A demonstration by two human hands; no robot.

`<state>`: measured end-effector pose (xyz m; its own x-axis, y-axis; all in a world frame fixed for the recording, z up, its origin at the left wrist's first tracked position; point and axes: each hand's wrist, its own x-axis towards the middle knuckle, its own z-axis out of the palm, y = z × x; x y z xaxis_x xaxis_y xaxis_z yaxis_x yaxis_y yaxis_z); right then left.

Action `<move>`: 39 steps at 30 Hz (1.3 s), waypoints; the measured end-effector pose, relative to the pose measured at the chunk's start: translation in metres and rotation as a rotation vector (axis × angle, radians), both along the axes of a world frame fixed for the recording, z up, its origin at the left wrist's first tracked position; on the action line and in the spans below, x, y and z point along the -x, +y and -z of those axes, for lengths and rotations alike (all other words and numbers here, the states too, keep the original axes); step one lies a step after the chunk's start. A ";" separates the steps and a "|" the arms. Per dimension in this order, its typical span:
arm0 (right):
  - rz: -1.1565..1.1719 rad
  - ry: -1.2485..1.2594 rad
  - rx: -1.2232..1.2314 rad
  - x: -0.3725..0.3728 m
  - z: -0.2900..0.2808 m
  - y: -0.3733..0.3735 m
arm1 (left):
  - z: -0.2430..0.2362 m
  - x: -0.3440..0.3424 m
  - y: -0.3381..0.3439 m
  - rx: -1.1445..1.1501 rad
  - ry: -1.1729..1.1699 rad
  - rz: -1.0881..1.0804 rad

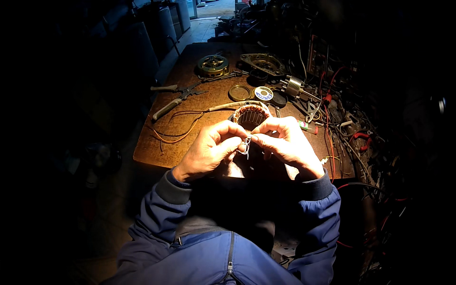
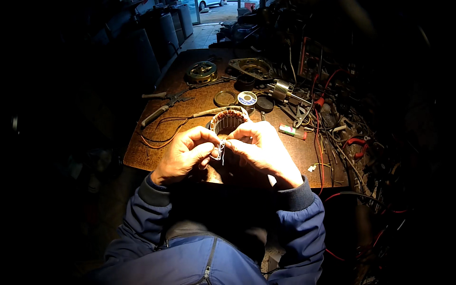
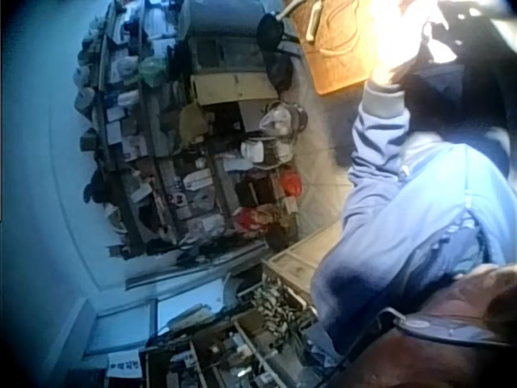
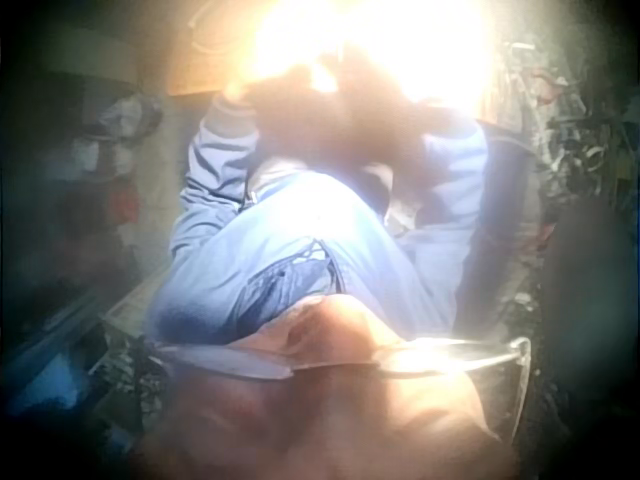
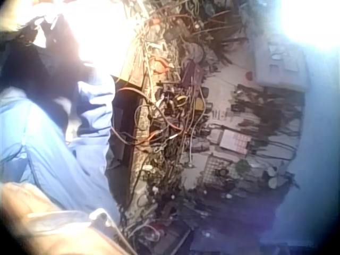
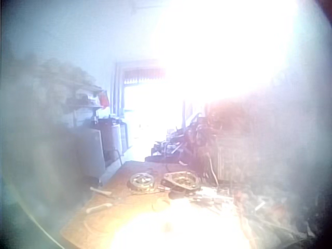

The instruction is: The person is repairing a motor stator by hand. They are seen tying knots in the white insulation wire and securing the copper windings to the stator core. The work is performed on a cluttered workbench in a workshop environment.

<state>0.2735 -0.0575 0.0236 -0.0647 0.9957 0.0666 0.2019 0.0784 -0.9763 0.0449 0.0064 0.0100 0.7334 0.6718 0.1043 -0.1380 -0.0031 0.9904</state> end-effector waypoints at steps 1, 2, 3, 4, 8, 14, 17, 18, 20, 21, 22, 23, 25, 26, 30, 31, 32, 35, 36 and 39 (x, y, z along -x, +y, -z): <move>0.004 0.001 0.003 0.000 0.000 0.000 | 0.000 0.000 0.000 -0.038 0.005 0.010; 0.000 0.003 -0.003 0.000 0.000 0.000 | 0.001 0.001 0.000 -0.068 -0.008 0.022; -0.004 0.006 -0.009 -0.001 0.001 0.000 | 0.003 0.001 0.001 -0.099 -0.020 0.034; -0.008 0.008 -0.015 -0.001 0.002 0.001 | 0.005 0.002 0.001 -0.130 -0.032 0.045; -0.001 0.000 0.007 -0.001 0.000 -0.001 | 0.001 0.002 0.000 -0.157 0.002 0.083; 0.012 0.032 0.014 0.001 0.002 -0.001 | -0.004 0.007 0.001 -0.223 0.054 0.143; 0.008 0.016 0.019 0.000 0.000 -0.001 | 0.002 0.007 -0.002 -0.223 -0.018 0.152; 0.007 0.012 0.014 0.000 0.000 0.000 | 0.003 0.007 -0.003 -0.233 -0.043 0.153; 0.004 0.010 0.008 0.000 0.001 0.000 | 0.005 0.006 -0.005 -0.261 0.001 0.076; 0.002 0.011 0.007 0.000 0.001 0.001 | 0.005 0.006 -0.006 -0.275 0.022 0.038; 0.000 0.012 0.006 -0.001 0.002 0.001 | 0.007 0.007 -0.005 -0.354 0.016 0.029; -0.004 0.014 0.005 -0.001 0.001 0.000 | 0.008 0.007 -0.002 -0.434 0.009 0.021; -0.013 0.017 0.001 0.000 -0.001 -0.001 | 0.006 0.006 -0.004 -0.544 -0.014 -0.034; -0.017 0.022 0.002 -0.001 -0.001 -0.001 | 0.003 0.004 -0.010 -0.573 -0.030 -0.079; -0.006 0.014 -0.007 0.000 0.001 -0.001 | 0.001 0.012 -0.016 -0.715 -0.136 -0.270; 0.003 0.005 -0.013 0.001 0.001 0.000 | 0.000 0.015 -0.018 -0.735 -0.167 -0.321; 0.010 -0.007 0.004 0.001 0.001 0.000 | -0.003 0.016 -0.022 -0.723 -0.224 -0.363; 0.017 -0.034 0.042 0.001 -0.003 0.000 | -0.014 0.030 -0.033 -0.628 -0.345 -0.336; 0.012 -0.037 0.046 0.001 -0.003 0.001 | -0.019 0.036 -0.037 -0.613 -0.366 -0.332; 0.011 -0.040 0.043 0.000 -0.004 0.000 | -0.023 0.053 -0.051 -0.528 -0.449 -0.267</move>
<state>0.2733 -0.0576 0.0273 -0.0551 0.9983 0.0211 0.2413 0.0338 -0.9699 -0.0080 -0.0445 0.0328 0.3623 0.5990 0.7141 -0.4574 -0.5533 0.6962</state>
